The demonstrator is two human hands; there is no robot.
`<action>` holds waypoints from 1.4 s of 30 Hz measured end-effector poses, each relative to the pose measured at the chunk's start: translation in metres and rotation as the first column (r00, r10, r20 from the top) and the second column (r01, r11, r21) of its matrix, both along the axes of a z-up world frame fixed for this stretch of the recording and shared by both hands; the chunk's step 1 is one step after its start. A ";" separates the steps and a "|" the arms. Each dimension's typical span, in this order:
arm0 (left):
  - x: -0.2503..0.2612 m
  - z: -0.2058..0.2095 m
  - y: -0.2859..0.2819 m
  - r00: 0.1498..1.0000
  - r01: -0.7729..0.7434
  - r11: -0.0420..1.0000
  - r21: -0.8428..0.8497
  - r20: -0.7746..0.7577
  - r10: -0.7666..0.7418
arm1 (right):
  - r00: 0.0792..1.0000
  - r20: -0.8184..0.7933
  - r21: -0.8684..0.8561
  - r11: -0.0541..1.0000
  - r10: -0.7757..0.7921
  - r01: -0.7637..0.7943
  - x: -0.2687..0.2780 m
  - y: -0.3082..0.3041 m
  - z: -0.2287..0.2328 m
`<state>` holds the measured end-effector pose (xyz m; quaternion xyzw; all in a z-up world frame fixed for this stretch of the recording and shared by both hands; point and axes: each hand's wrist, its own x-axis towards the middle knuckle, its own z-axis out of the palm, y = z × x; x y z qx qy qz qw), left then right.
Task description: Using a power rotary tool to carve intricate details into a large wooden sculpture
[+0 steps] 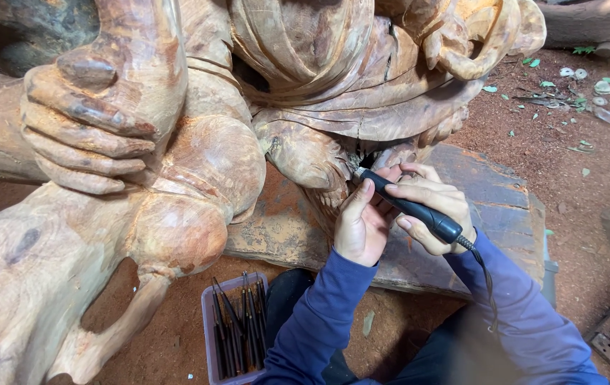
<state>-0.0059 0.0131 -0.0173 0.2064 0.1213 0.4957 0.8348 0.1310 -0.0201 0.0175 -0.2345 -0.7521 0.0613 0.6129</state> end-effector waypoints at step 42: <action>-0.007 -0.012 -0.067 0.998 0.059 0.996 0.063 -0.027 -0.058 | 0.821 0.452 0.100 0.934 -0.350 0.343 0.011 -0.100 -0.053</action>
